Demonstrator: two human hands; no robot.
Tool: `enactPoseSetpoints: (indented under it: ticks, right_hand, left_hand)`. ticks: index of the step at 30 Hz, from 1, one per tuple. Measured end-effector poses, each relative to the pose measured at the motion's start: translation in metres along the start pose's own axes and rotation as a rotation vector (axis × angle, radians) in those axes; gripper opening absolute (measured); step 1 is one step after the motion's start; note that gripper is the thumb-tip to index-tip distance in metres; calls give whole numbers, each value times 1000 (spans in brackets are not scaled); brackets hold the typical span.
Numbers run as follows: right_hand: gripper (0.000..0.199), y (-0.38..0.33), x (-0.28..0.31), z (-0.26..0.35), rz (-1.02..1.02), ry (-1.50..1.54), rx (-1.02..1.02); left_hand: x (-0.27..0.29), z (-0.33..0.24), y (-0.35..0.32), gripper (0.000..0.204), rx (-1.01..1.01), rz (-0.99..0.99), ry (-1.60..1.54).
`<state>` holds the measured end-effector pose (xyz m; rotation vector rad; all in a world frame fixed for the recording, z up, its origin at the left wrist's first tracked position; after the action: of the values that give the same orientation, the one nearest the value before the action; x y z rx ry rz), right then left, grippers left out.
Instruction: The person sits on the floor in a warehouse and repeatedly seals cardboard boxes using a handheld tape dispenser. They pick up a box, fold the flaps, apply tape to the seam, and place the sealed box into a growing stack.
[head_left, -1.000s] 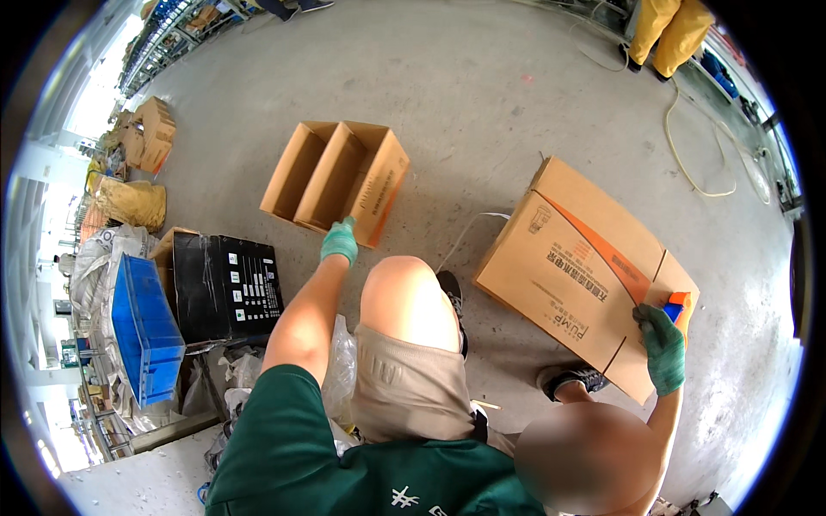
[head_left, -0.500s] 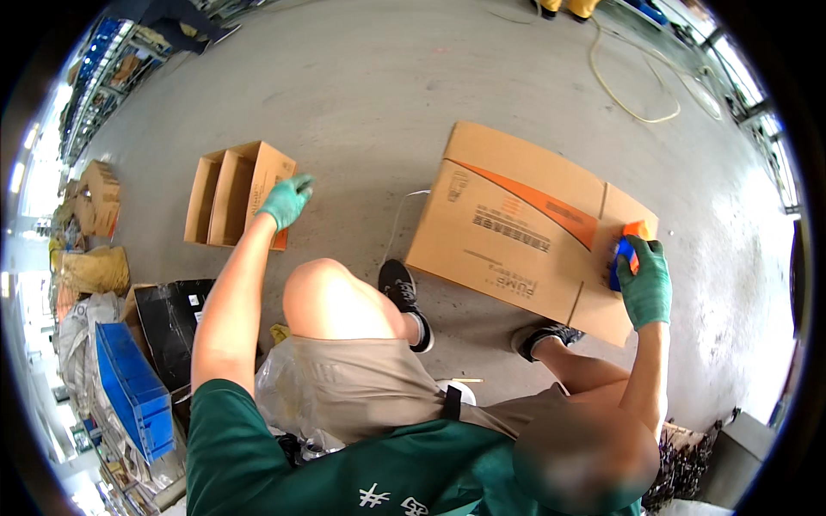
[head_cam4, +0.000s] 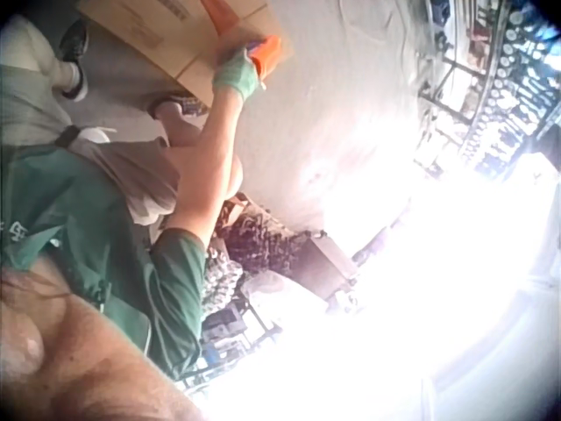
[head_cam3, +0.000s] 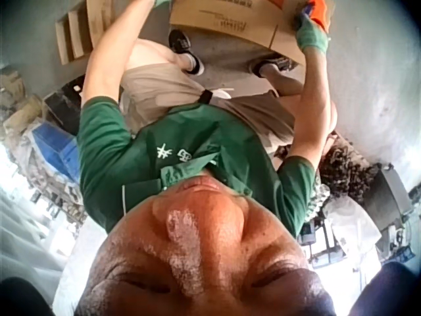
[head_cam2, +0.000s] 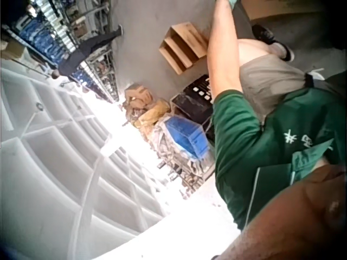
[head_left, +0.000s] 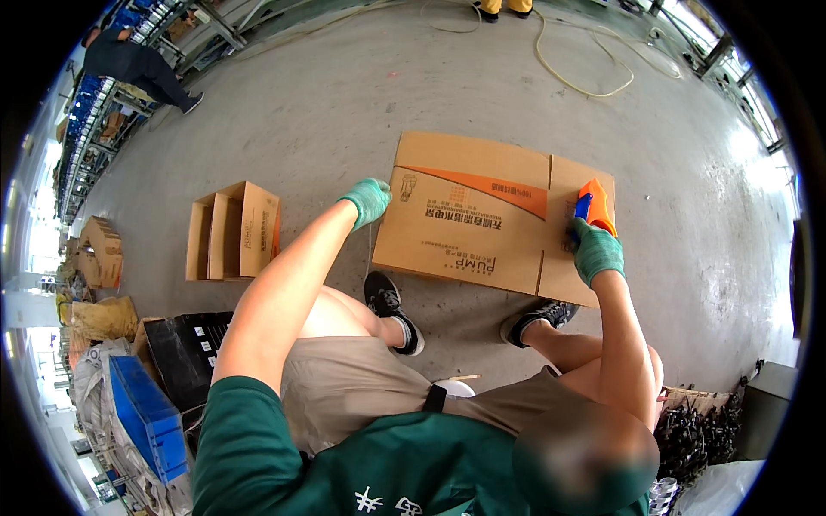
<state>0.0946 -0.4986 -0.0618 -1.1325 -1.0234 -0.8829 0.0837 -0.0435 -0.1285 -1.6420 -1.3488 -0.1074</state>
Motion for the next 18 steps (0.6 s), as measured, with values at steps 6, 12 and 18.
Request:
enactPoseSetpoints:
  ticks: [6,12,18]
  right_hand:
    - [26,-2,-2,-7,-12,50,19]
    - [31,-14,37,-16,-106,157,-161]
    - [30,-18,11,-29,-53,161,-160]
  left_hand:
    - [0,-36,-33,23,-38,10,-592]
    - [50,-26,-34,27,-253,-204,-802]
    - [139,35,-56,30,-469,-521,-917]
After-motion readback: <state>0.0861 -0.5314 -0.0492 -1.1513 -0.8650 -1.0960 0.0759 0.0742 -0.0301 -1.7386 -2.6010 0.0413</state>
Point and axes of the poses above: each hand's wrist, its own y-axis towards the middle knuckle, its own x-axis out of the back of the hand, z = x × y, the point moved 8 cm from there along y, towards the middle knuckle, and after that the axes turned 5 degrees about z, right-handed, at the moved point
